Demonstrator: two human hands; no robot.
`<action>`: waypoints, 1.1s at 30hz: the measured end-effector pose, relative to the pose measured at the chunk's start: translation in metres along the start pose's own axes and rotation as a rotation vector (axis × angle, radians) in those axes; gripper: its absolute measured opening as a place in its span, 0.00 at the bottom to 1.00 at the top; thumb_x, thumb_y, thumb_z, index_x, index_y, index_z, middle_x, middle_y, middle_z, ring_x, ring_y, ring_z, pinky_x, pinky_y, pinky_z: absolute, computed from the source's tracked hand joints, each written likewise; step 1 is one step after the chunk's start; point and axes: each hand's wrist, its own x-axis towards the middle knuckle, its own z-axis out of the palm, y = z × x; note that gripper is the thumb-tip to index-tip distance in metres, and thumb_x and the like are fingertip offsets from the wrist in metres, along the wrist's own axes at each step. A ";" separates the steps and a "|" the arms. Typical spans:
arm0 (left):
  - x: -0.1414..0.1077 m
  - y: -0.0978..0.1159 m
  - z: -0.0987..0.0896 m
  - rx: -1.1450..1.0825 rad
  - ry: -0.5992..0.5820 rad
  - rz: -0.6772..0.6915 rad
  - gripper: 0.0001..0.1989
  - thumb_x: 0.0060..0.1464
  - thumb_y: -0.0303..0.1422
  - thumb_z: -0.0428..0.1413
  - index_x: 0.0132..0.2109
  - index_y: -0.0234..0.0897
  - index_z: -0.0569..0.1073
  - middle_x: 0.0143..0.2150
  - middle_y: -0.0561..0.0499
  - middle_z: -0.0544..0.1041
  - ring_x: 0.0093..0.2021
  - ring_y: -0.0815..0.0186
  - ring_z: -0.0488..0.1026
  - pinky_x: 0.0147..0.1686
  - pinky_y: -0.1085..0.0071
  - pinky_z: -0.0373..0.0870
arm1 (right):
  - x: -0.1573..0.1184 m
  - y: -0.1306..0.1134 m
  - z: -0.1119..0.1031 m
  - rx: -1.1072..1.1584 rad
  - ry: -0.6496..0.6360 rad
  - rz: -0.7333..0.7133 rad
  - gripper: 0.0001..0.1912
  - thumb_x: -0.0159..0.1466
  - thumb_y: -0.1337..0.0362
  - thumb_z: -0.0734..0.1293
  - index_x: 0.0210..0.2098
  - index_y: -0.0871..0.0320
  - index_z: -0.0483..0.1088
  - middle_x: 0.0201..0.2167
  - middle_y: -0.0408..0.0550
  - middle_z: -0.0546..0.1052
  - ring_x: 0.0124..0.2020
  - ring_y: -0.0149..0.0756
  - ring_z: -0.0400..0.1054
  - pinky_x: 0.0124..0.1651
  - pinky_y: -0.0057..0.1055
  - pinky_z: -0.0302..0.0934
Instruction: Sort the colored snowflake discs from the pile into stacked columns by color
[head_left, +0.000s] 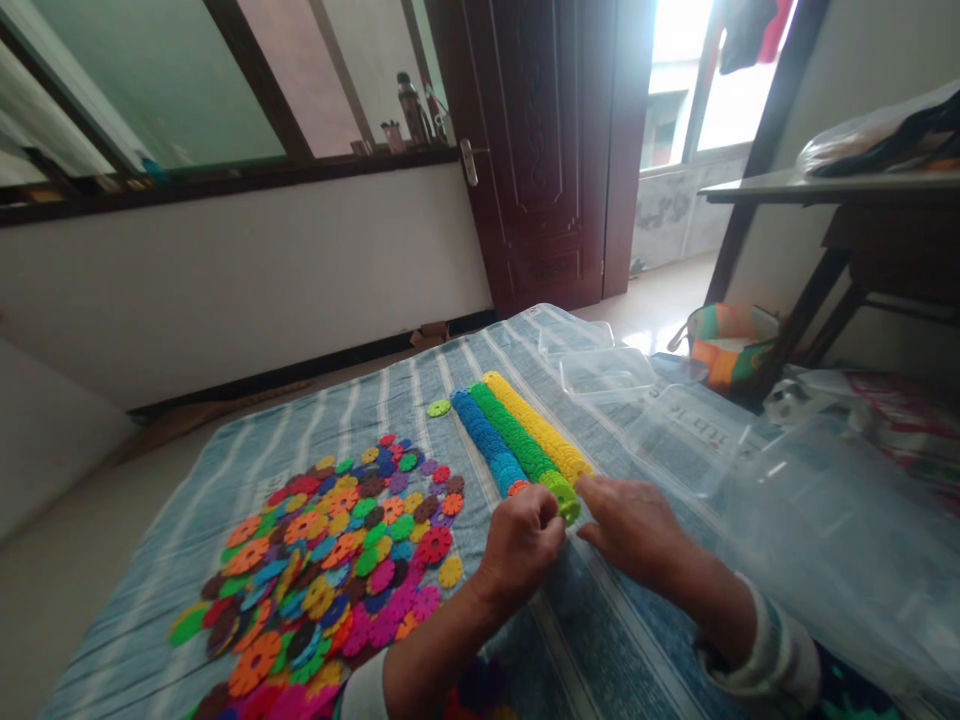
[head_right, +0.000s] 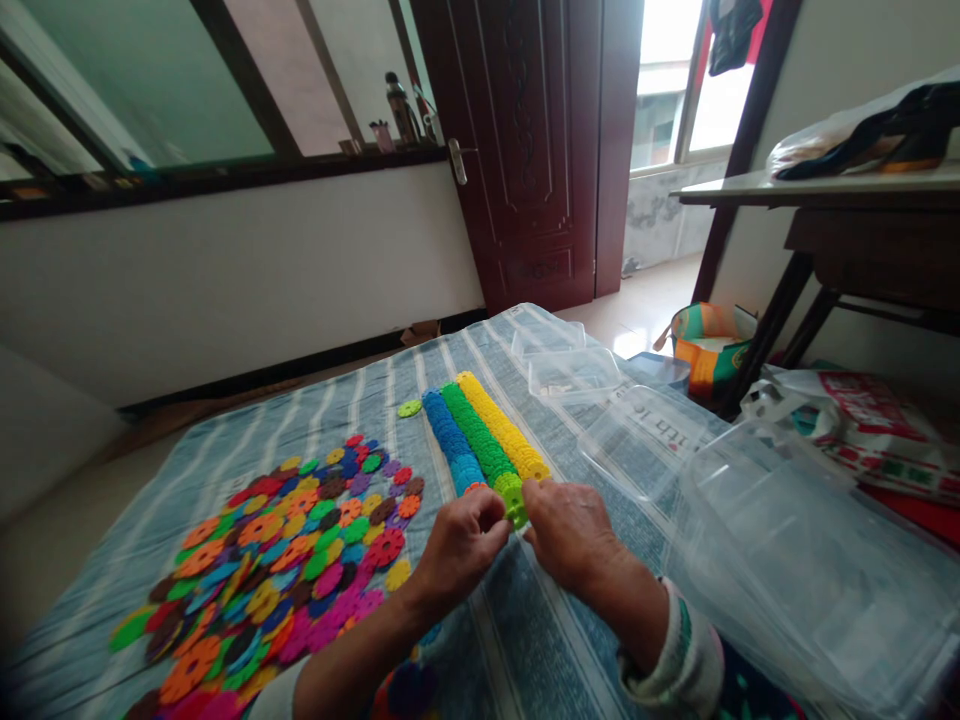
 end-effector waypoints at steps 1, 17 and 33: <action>0.001 0.000 0.002 0.050 0.015 0.031 0.07 0.46 0.23 0.52 0.24 0.37 0.64 0.23 0.55 0.66 0.26 0.70 0.63 0.28 0.73 0.56 | 0.001 0.003 -0.002 -0.003 -0.006 0.021 0.08 0.63 0.64 0.65 0.42 0.58 0.70 0.40 0.52 0.79 0.42 0.46 0.75 0.38 0.33 0.61; 0.007 -0.010 0.015 0.511 0.057 0.212 0.05 0.54 0.24 0.53 0.32 0.39 0.66 0.32 0.50 0.73 0.35 0.62 0.71 0.34 0.69 0.65 | 0.012 0.002 0.016 0.043 0.006 0.045 0.09 0.64 0.64 0.65 0.44 0.60 0.66 0.40 0.56 0.80 0.42 0.48 0.76 0.36 0.32 0.60; 0.002 -0.018 0.014 0.470 0.066 0.205 0.05 0.53 0.24 0.53 0.32 0.39 0.65 0.30 0.51 0.72 0.33 0.64 0.70 0.32 0.71 0.65 | 0.014 -0.004 0.028 0.029 0.008 0.037 0.09 0.65 0.69 0.61 0.46 0.60 0.63 0.39 0.55 0.79 0.41 0.45 0.76 0.36 0.31 0.61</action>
